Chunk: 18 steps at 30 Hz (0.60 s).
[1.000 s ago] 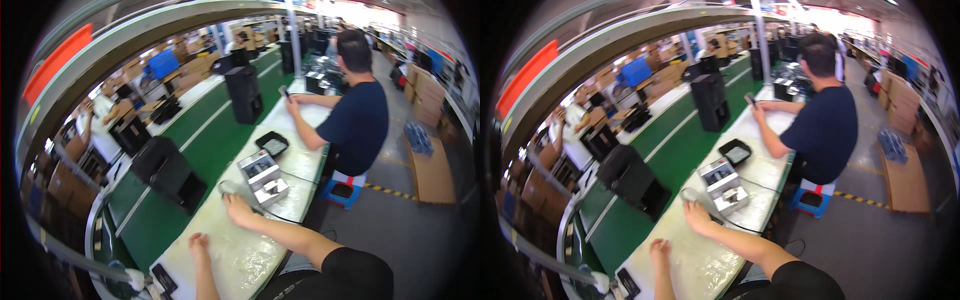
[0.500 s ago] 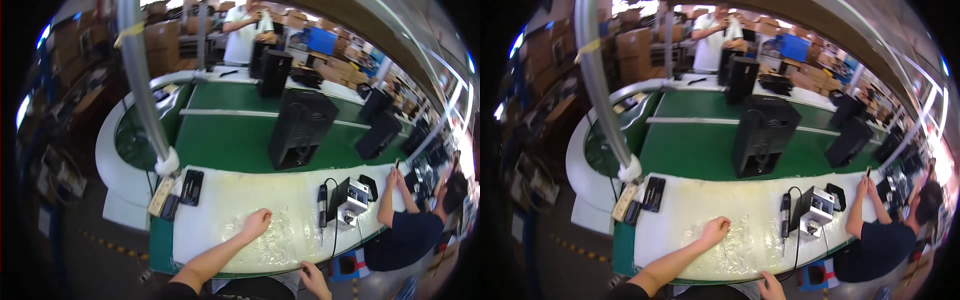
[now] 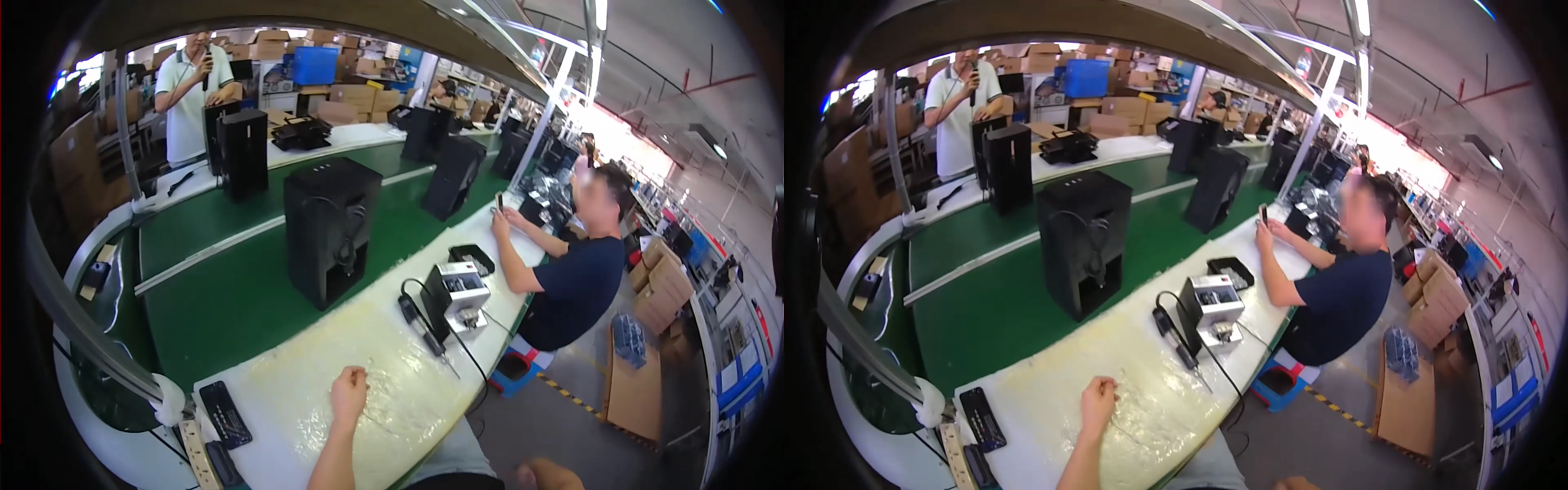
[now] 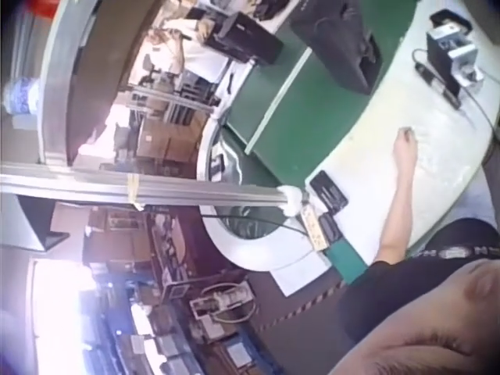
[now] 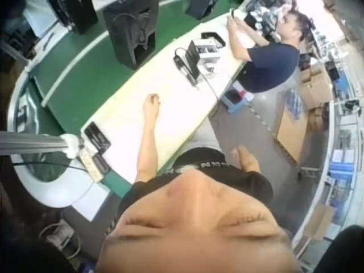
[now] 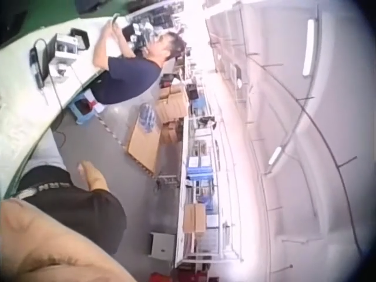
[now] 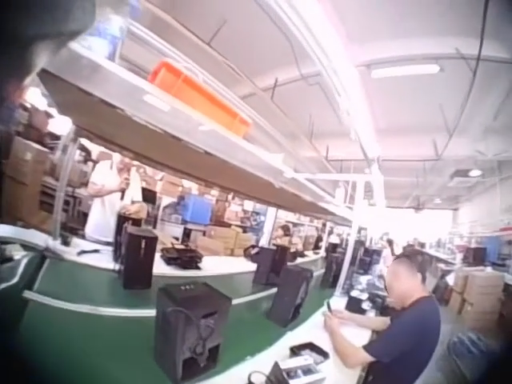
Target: The recorder is using an electric screwdriver to fasten a plastic housing onto an electronic device on a factory assembly line.
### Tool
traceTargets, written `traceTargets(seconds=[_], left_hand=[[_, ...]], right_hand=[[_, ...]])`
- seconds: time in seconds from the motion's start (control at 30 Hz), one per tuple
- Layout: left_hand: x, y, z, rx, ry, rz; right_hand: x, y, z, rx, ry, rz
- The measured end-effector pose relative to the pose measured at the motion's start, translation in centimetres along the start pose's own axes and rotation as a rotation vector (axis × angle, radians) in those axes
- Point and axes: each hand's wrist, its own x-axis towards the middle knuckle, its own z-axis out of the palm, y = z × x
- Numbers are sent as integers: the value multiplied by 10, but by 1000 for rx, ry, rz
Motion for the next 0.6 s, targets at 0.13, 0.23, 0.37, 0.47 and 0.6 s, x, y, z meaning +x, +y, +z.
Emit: traceTargets(seconds=[0.13, 0.23, 0.37, 0.47, 0.6], left_hand=[[-13, 28, 3, -24, -82, 18], [-23, 29, 1, -98, -90, 13], [-21, 14, 7, -162, -152, -37], [-25, 15, 10, -204, -140, -37], [-19, 8, 22, -178, -164, 41]], right_hand=[[244, 128, -21, 420, -309, 39], [263, 139, -27, 182, -228, 16], [216, 117, -86, -200, -164, -439], [231, 120, -94, 655, -43, -477], [255, 173, 9, 1866, -539, -665]])
